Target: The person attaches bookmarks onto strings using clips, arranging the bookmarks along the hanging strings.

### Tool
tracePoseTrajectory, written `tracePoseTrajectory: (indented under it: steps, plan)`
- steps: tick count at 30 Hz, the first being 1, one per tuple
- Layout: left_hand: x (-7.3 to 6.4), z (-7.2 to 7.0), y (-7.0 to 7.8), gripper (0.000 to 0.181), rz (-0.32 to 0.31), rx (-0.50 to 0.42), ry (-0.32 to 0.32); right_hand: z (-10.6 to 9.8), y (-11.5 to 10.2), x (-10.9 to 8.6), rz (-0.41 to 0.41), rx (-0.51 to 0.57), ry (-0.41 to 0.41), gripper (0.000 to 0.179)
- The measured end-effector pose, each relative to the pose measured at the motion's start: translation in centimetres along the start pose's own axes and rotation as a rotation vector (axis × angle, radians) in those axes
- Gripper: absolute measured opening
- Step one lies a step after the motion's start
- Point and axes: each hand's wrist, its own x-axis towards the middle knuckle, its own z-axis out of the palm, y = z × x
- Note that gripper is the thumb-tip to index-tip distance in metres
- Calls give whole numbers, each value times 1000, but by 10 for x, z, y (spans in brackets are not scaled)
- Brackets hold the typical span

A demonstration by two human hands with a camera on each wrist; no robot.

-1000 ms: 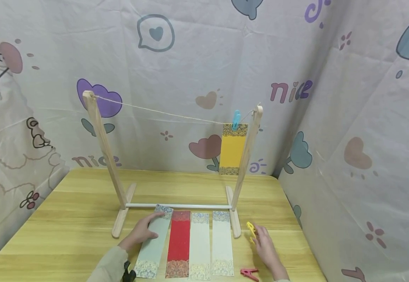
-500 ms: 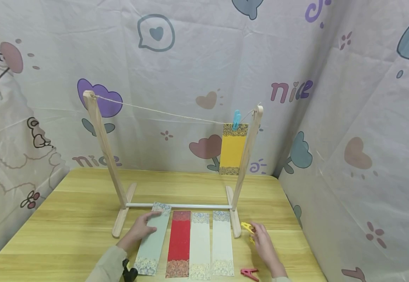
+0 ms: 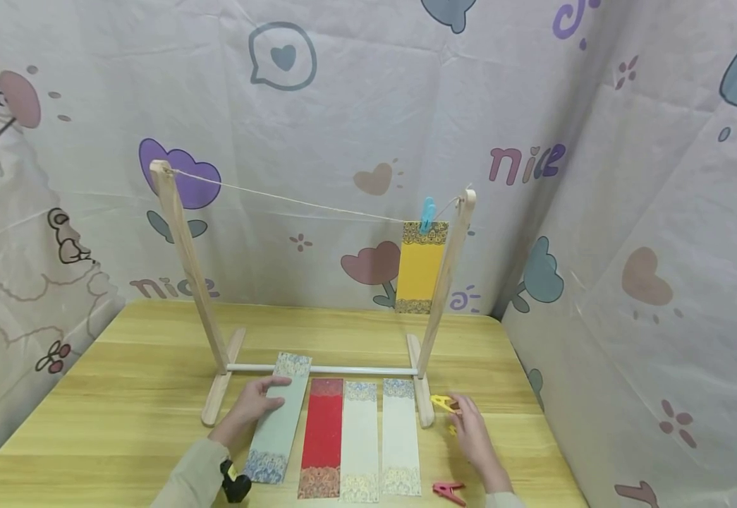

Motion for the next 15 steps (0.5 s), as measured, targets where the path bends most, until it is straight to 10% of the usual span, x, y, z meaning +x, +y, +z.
tracePoseTrajectory:
  steps: [15]
  plan:
    - [2,3,13,30,21,-61,4,-1,-11,12,61,64,-2,37]
